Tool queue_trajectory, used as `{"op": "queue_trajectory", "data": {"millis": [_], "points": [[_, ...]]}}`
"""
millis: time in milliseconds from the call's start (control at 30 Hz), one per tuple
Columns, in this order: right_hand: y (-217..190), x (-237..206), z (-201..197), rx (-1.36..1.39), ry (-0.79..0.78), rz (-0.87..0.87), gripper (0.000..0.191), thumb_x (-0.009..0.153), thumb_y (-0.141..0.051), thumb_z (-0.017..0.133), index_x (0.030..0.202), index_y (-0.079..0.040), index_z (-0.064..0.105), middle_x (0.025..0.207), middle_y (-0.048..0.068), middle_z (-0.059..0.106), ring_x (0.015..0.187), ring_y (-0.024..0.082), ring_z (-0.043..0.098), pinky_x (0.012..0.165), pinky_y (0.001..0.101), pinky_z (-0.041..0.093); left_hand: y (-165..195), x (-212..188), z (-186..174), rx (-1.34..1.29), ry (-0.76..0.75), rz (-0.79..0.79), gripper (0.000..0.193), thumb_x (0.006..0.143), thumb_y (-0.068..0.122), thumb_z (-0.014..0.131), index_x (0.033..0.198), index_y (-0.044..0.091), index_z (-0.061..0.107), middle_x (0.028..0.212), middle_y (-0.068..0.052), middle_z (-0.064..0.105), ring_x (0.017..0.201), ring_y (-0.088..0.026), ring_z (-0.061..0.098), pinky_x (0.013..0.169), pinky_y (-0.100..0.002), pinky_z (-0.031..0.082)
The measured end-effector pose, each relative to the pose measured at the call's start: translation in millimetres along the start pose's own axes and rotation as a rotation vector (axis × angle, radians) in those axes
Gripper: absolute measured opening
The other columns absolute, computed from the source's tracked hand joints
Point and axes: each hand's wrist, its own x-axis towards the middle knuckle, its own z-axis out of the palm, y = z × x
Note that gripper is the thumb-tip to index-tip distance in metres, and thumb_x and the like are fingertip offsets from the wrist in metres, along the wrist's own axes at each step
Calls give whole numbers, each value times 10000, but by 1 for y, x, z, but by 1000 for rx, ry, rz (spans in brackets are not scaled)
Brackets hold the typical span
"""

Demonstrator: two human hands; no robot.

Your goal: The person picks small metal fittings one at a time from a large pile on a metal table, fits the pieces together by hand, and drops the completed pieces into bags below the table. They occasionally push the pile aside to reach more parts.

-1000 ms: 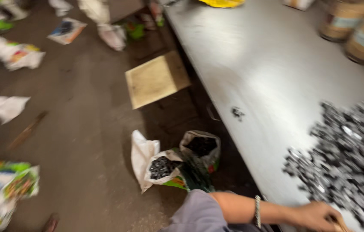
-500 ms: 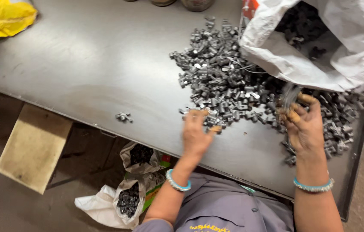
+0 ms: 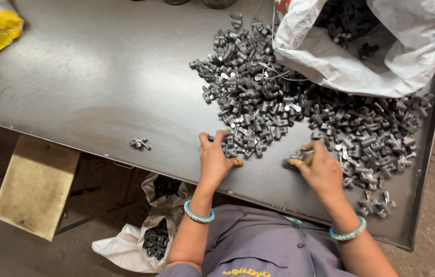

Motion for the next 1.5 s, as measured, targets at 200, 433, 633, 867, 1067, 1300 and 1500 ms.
{"op": "queue_trajectory", "data": {"millis": [200, 433, 633, 867, 1067, 1300, 1500], "points": [[8, -27, -23, 117, 37, -105, 649, 631, -316, 914, 1160, -65, 634, 1025, 107, 705, 869, 283, 659, 788, 401, 548, 7, -14, 8, -28, -15, -21, 904, 463, 207, 1025, 1264, 193, 608, 1238, -205, 415, 991, -462, 584, 861, -518, 518], [15, -35, 25, 51, 171, -258, 574, 724, -226, 904, 1215, -65, 654, 1054, 141, 665, 979, 309, 617, 888, 401, 518, 21, -26, 17, -45, -59, -34, 863, 511, 199, 1004, 1280, 195, 615, 1218, -200, 417, 960, -454, 605, 842, -511, 532], [63, -26, 37, 933, 52, -49, 419, 814, -117, 852, 1140, -78, 592, 1143, 103, 694, 1014, 211, 672, 890, 372, 579, 28, -35, 17, -66, -40, 11, 856, 516, 206, 1010, 1276, 177, 617, 1192, -196, 421, 950, -460, 604, 829, -518, 529], [102, -22, 22, 1834, -325, 438, 295, 922, -185, 728, 1173, -93, 604, 1149, 184, 721, 869, 215, 672, 790, 380, 588, 30, -38, 17, -59, -67, -9, 836, 531, 202, 998, 1275, 183, 616, 1184, -188, 421, 940, -456, 607, 816, -521, 532], [81, -17, 6, 1471, -424, 280, 286, 927, -117, 718, 1171, -53, 584, 987, 244, 753, 715, 197, 642, 548, 272, 488, 29, -39, 16, -62, -71, -7, 815, 546, 202, 998, 1263, 178, 613, 1178, -183, 425, 910, -457, 616, 791, -527, 534], [35, 25, -42, 1288, -351, 63, 437, 807, -69, 766, 1192, -57, 560, 968, 209, 705, 743, 211, 670, 610, 301, 548, 27, -40, 17, -64, -79, -2, 812, 549, 194, 984, 1268, 187, 608, 1187, -180, 428, 870, -444, 640, 782, -514, 554], [-29, 5, 11, -8, -28, -280, 616, 627, -214, 922, 1189, -107, 694, 937, 177, 600, 908, 336, 584, 793, 431, 506, 27, -39, 19, -46, -88, -18, 813, 547, 204, 994, 1263, 194, 608, 1194, -184, 424, 873, -454, 633, 780, -522, 546]]}}
